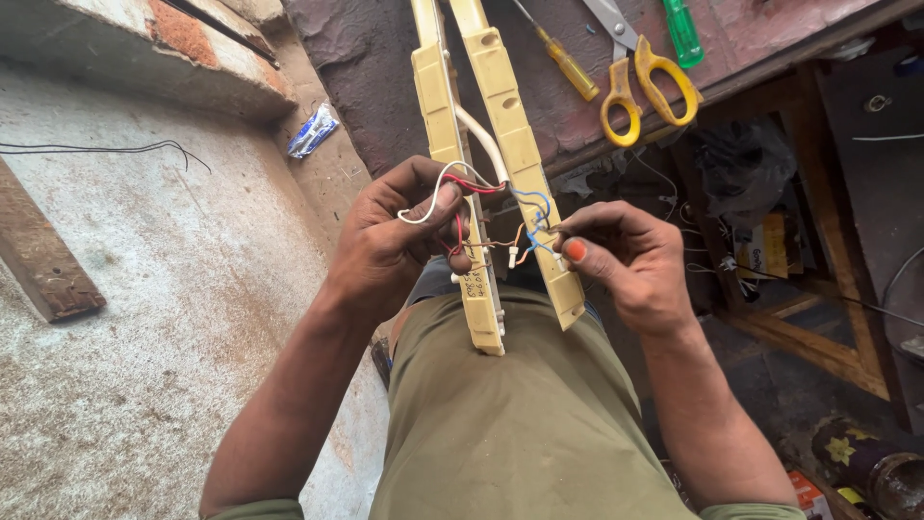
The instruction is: The person uses a screwdriver to loosen screws on a beige plastic electrical fixture and then uses scissors to cut several internal wires. They continue to trim and adjust the wires within the fixture housing.
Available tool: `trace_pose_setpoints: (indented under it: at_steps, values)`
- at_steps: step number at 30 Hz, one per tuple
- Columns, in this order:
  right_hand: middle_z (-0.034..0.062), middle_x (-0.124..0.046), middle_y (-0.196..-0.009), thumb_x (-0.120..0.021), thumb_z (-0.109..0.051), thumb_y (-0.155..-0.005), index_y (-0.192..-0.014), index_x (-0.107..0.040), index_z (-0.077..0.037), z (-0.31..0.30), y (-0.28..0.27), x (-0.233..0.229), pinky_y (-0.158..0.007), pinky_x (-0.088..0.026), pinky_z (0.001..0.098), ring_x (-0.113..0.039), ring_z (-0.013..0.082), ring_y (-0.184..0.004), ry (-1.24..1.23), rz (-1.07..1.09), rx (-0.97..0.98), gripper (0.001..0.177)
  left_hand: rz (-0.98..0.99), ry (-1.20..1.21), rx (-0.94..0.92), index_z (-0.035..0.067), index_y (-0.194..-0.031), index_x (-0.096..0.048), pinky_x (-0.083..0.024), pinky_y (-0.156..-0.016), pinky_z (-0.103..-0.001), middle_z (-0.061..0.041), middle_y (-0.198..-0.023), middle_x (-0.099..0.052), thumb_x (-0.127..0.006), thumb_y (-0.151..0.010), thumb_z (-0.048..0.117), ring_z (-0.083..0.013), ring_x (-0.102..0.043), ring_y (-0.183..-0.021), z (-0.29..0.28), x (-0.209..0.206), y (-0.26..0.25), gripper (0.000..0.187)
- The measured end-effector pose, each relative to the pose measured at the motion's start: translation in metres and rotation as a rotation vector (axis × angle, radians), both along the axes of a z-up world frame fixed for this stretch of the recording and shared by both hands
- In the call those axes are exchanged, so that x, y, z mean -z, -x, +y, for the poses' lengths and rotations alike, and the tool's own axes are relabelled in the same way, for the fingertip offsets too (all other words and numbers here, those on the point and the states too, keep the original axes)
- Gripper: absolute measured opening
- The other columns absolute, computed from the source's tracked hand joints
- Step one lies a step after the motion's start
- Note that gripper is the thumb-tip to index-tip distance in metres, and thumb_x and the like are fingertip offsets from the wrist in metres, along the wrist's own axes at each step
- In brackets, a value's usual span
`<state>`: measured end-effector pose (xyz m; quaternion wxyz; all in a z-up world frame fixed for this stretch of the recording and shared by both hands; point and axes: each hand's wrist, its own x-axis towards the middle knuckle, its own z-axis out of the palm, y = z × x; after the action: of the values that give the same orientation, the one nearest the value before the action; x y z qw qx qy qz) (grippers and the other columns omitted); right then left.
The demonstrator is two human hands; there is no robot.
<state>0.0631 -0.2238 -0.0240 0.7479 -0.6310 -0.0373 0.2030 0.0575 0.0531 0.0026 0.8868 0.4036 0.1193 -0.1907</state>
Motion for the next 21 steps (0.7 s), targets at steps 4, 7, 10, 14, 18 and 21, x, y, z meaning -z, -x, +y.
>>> trace_pose_setpoints:
  at_steps: [4,7,10,14,18,21]
  values:
    - [0.0097,-0.074,-0.106,-0.076,-0.006,-0.094,-0.122,-0.066,0.001,0.006,0.001,-0.003,-0.090,-0.059,0.0271,-0.072,0.0132,-0.100,-0.026,-0.016,-0.010,0.031,0.004,0.059,-0.023,0.001,-0.114,-0.063,-0.057,-0.067,-0.029,-0.003,-0.086,-0.065,-0.061,-0.106,0.014,-0.0093,-0.065,-0.077,0.002,0.004,0.004,0.015]
    - [0.0077,-0.073,-0.106,-0.077,-0.005,-0.094,-0.126,-0.065,-0.002,0.011,0.000,-0.007,-0.088,-0.060,0.0264,-0.071,0.0130,-0.100,-0.038,-0.091,-0.002,0.034,-0.046,0.183,-0.041,0.002,-0.114,-0.061,-0.058,-0.078,-0.031,-0.007,-0.089,-0.066,-0.057,-0.108,0.014,-0.0148,-0.067,-0.080,0.006,0.008,0.005,0.014]
    - [0.0068,-0.072,-0.106,-0.075,0.000,-0.089,-0.122,-0.070,-0.008,0.014,-0.002,-0.016,-0.084,-0.059,0.0259,-0.071,0.0141,-0.097,0.049,-0.324,-0.075,0.034,-0.039,0.301,-0.082,0.001,-0.116,-0.060,-0.056,-0.080,-0.033,-0.009,-0.090,-0.065,-0.054,-0.110,0.011,-0.0175,-0.067,-0.083,0.007,0.013,0.009,0.013]
    - [0.0069,-0.065,-0.097,-0.077,0.004,-0.077,-0.111,-0.078,-0.014,0.024,-0.002,-0.031,-0.078,-0.053,0.0318,-0.064,0.0217,-0.090,0.447,-0.810,-0.174,0.038,-0.059,0.375,-0.102,0.001,-0.116,-0.058,-0.055,-0.076,-0.033,-0.009,-0.088,-0.065,-0.050,-0.111,0.012,-0.0211,-0.067,-0.082,0.003,0.017,0.010,0.015]
    - [0.0121,-0.061,-0.101,-0.086,-0.006,-0.075,-0.114,-0.074,-0.006,0.043,0.002,-0.032,-0.082,-0.051,0.0408,-0.059,0.0304,-0.095,0.750,-0.888,-0.012,0.040,-0.042,0.371,-0.110,0.001,-0.116,-0.058,-0.054,-0.076,-0.033,-0.009,-0.085,-0.064,-0.049,-0.109,0.011,-0.0212,-0.066,-0.079,-0.001,0.023,0.009,0.014]
    - [0.0160,-0.057,-0.118,-0.087,-0.009,-0.075,-0.106,-0.074,-0.008,0.049,0.000,-0.028,-0.084,-0.052,0.0382,-0.058,0.0308,-0.105,0.701,-0.867,-0.022,0.034,-0.039,0.362,-0.117,0.001,-0.114,-0.058,-0.054,-0.074,-0.033,-0.008,-0.084,-0.064,-0.051,-0.109,0.011,-0.0199,-0.066,-0.076,-0.005,0.026,0.009,0.014]
